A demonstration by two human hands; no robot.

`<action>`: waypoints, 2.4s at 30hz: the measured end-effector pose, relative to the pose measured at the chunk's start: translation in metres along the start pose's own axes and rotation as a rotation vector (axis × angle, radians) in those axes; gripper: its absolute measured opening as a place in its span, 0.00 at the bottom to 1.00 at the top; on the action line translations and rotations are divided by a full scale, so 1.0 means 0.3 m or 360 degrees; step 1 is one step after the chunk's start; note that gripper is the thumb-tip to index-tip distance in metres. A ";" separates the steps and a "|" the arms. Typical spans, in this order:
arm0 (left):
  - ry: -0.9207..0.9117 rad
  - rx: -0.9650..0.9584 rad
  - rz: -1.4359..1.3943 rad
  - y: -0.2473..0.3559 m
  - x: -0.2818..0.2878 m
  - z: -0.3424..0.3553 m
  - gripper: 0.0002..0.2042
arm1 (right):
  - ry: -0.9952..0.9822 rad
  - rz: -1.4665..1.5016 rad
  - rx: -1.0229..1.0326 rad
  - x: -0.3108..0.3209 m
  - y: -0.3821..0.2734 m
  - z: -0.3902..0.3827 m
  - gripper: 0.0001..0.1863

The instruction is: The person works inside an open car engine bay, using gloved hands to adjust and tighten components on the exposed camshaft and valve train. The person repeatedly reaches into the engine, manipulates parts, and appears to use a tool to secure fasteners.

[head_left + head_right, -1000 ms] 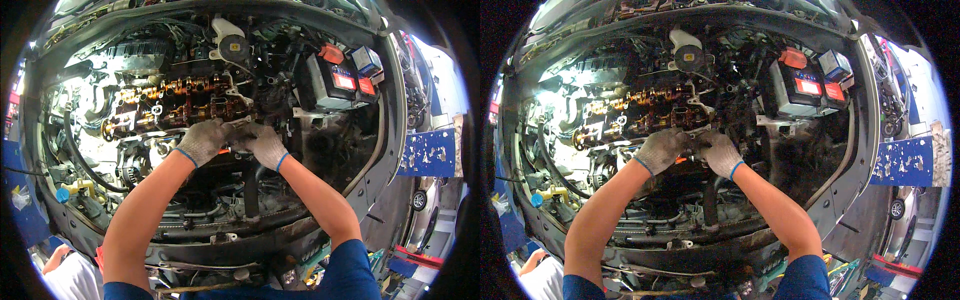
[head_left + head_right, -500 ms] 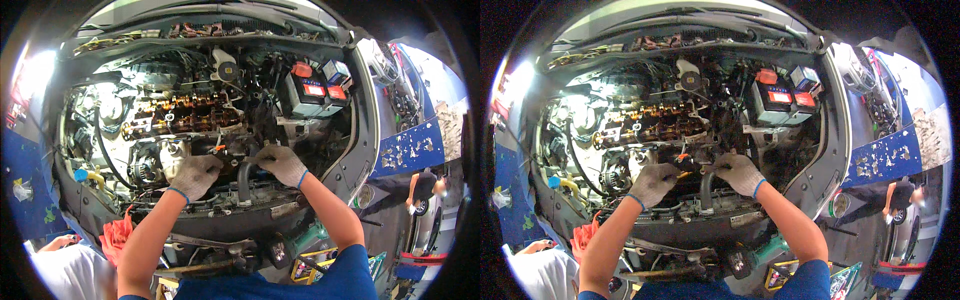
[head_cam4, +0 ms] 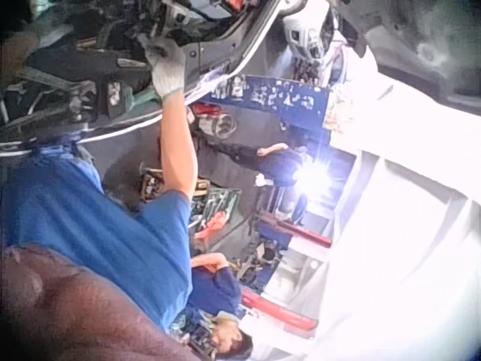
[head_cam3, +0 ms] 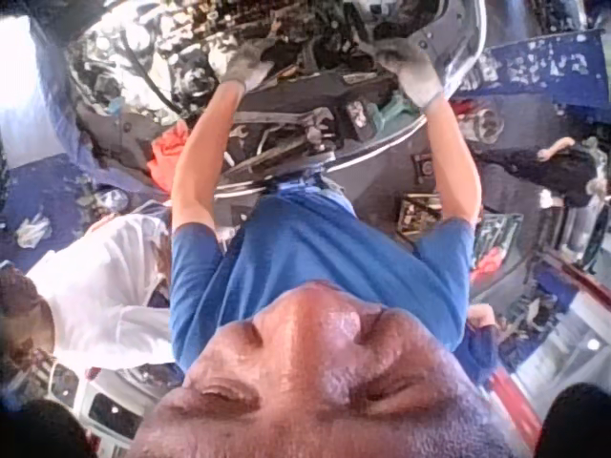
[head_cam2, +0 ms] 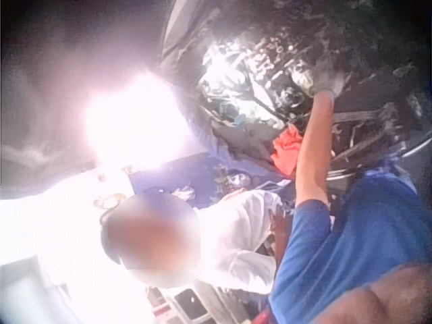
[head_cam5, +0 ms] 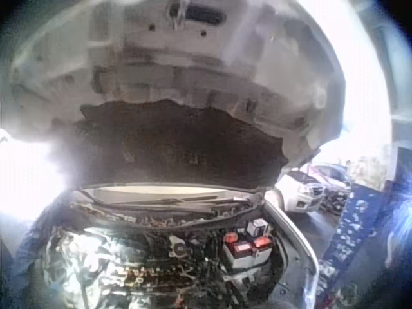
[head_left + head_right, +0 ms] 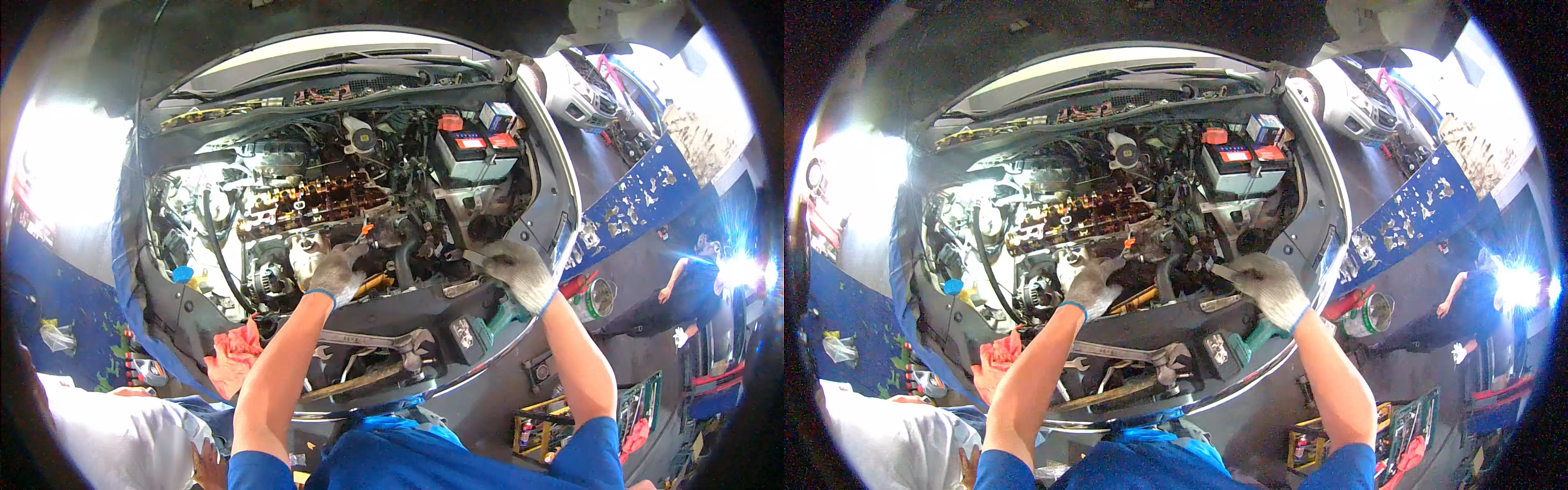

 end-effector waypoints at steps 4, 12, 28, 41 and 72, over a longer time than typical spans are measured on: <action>0.0107 0.0190 -0.0195 -0.051 0.015 0.057 0.22 | 0.0193 0.0552 -0.0298 0.019 0.064 -0.212 0.14; 0.0288 0.0233 -0.0471 0.099 0.071 -0.013 0.16 | 0.0328 0.0812 -0.0220 0.090 0.153 -0.328 0.16; 0.1119 0.0740 -0.0999 0.523 -0.159 -0.257 0.09 | -0.0808 -0.0320 0.0612 0.252 0.263 0.604 0.26; 0.0903 0.1037 -0.0096 0.609 -0.117 -0.076 0.07 | -0.1076 0.0012 -0.0007 -0.196 0.479 1.232 0.22; 0.1092 0.1221 0.0116 0.335 -0.290 -0.208 0.09 | -0.1229 -0.1018 0.1070 -0.556 0.498 1.397 0.15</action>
Point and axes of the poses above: each hand's wrist, its own z-axis towards the middle knuckle, its own x-axis out of the back of the hand, y = z × x, the point moved 3 cm from there along z, towards the middle knuckle, and after that the axes turned 4 degrees about z, right-handed, at the moved point
